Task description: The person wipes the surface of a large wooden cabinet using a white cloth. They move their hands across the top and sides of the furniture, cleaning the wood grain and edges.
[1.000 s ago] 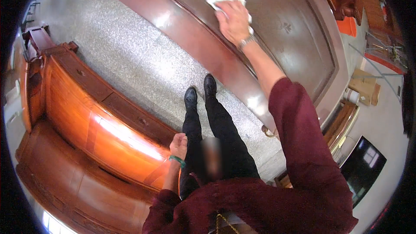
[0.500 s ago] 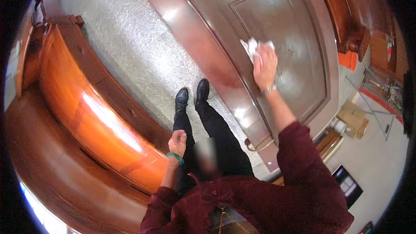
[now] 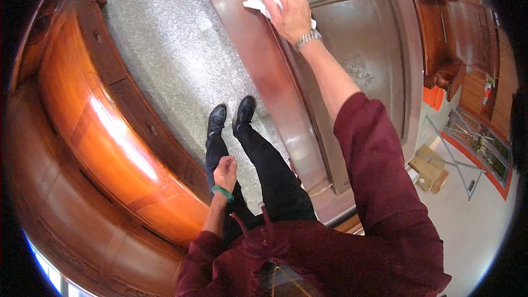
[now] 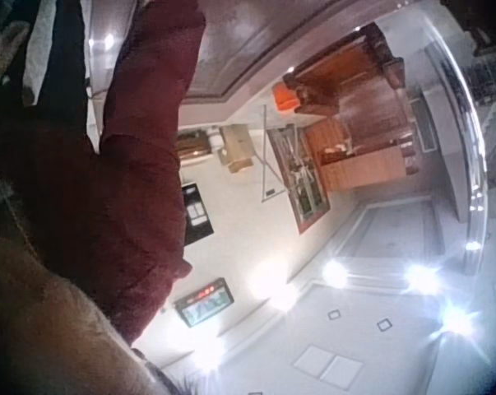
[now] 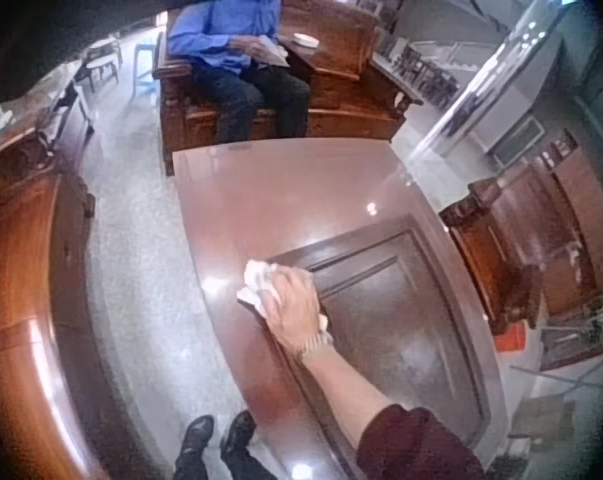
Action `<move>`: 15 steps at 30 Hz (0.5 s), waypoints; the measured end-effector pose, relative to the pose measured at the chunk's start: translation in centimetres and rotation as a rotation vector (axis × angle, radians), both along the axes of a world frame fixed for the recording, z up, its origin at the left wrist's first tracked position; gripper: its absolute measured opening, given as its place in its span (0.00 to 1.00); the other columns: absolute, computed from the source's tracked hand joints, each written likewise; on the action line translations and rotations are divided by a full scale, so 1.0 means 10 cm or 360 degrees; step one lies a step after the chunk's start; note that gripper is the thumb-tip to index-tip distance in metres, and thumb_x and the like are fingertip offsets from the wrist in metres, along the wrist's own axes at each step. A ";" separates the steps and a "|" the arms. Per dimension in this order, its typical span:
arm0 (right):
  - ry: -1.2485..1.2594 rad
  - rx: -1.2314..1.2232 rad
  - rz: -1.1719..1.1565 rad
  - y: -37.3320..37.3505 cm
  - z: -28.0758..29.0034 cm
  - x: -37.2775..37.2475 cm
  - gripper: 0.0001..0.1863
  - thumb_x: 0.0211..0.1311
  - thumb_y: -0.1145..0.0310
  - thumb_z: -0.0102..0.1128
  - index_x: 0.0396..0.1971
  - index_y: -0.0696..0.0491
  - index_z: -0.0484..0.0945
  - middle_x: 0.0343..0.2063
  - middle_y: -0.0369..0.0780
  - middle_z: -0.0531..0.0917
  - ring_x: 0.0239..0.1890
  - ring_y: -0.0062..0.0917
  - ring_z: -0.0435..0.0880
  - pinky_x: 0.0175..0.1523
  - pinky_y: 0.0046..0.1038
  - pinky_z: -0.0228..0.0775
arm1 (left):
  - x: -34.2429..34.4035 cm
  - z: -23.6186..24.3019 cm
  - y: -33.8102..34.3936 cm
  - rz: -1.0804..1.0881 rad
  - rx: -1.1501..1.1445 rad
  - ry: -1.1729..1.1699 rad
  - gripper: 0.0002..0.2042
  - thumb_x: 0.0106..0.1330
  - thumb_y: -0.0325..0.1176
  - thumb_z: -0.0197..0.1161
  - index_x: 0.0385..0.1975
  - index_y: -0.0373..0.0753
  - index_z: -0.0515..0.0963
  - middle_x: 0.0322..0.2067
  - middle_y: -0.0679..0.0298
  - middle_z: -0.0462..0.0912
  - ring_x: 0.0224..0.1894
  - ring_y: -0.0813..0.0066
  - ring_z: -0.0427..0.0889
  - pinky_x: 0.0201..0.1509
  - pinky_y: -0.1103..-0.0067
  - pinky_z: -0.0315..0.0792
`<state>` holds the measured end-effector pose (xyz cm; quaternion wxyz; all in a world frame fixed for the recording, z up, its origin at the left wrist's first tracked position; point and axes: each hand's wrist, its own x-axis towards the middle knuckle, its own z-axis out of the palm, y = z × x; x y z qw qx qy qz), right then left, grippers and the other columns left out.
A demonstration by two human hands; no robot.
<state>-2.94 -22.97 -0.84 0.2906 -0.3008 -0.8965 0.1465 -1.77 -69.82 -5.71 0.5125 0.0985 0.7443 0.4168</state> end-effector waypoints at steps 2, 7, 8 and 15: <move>-0.0030 -0.0005 0.0048 -0.17 -0.01 0.18 0.11 0.55 0.64 0.57 0.36 0.52 0.78 0.43 0.44 0.77 0.46 0.40 0.73 0.55 0.40 0.62 | 0.01 0.05 0.10 -0.0070 -0.0074 0.0043 0.06 0.63 0.30 0.59 0.37 0.38 0.76 0.26 0.69 0.77 0.29 0.85 0.74 0.34 0.83 0.71; -0.0301 -0.0170 -0.0128 -0.94 0.18 0.99 0.11 0.54 0.67 0.59 0.37 0.52 0.77 0.46 0.42 0.76 0.51 0.42 0.71 0.57 0.40 0.59 | 0.02 0.12 0.20 -0.0079 -0.0074 0.0096 0.06 0.63 0.31 0.60 0.37 0.38 0.76 0.25 0.68 0.78 0.28 0.83 0.75 0.34 0.82 0.71; -0.0270 -0.0277 -0.0151 -1.03 0.25 1.08 0.10 0.54 0.67 0.59 0.37 0.52 0.77 0.45 0.42 0.76 0.51 0.41 0.71 0.57 0.40 0.60 | 0.02 0.11 0.20 -0.0087 -0.0040 0.0085 0.06 0.62 0.31 0.60 0.37 0.38 0.76 0.25 0.68 0.78 0.28 0.83 0.75 0.34 0.82 0.71; 0.0334 -0.0488 -0.0351 -1.13 0.63 0.55 0.11 0.51 0.67 0.61 0.36 0.52 0.77 0.39 0.42 0.78 0.48 0.39 0.74 0.55 0.38 0.62 | -0.04 0.35 0.60 -0.0297 -0.0015 0.0123 0.09 0.63 0.32 0.59 0.39 0.37 0.76 0.29 0.61 0.82 0.31 0.77 0.80 0.38 0.81 0.72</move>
